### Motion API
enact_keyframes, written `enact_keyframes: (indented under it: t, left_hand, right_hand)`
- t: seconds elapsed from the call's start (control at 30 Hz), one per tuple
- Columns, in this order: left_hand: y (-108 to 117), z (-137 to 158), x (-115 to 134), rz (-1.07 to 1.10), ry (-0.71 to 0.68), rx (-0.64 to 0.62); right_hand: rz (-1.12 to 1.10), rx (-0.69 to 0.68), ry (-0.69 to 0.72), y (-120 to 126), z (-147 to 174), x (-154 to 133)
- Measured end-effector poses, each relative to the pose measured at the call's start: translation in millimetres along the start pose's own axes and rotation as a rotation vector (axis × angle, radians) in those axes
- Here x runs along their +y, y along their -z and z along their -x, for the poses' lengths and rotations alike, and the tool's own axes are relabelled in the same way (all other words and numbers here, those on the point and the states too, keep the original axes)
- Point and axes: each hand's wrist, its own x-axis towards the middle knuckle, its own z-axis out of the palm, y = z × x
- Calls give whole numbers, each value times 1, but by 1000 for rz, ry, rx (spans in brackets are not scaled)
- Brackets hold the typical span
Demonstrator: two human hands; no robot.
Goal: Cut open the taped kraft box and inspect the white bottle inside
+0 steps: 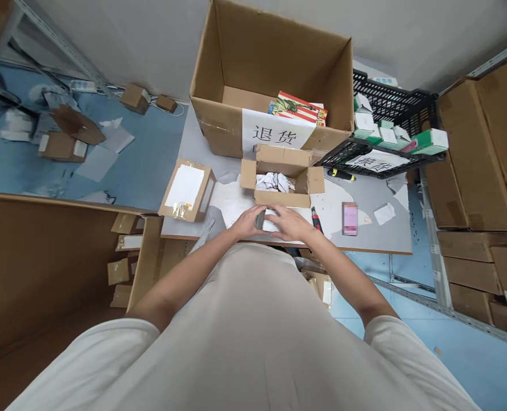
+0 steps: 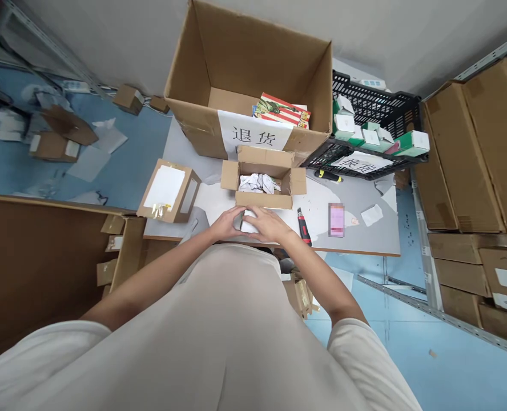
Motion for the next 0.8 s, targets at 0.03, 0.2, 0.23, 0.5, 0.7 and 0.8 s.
enact_keyframes:
  t: [0.03, 0.2, 0.23, 0.5, 0.7, 0.8]
  left_hand:
    - [0, 0, -1, -5, 10, -6]
    - [-3, -3, -2, -24, 24, -13]
    - [-4, -4, -1, -24, 24, -10]
    - [1, -4, 0, -42, 34, -14]
    - [1, -3, 2, -61, 69, -30]
    - [-1, -4, 4, -62, 63, -31]
  right_hand:
    - [14, -23, -13, 1, -3, -1]
    - [45, -93, -81, 3, -16, -3]
    - [50, -103, -81, 4, -18, -3]
    - [-94, 97, -20, 10, 4, 9]
    - [13, 377, -273, -15, 56, 7]
    - [86, 354, -388, -26, 60, 1]
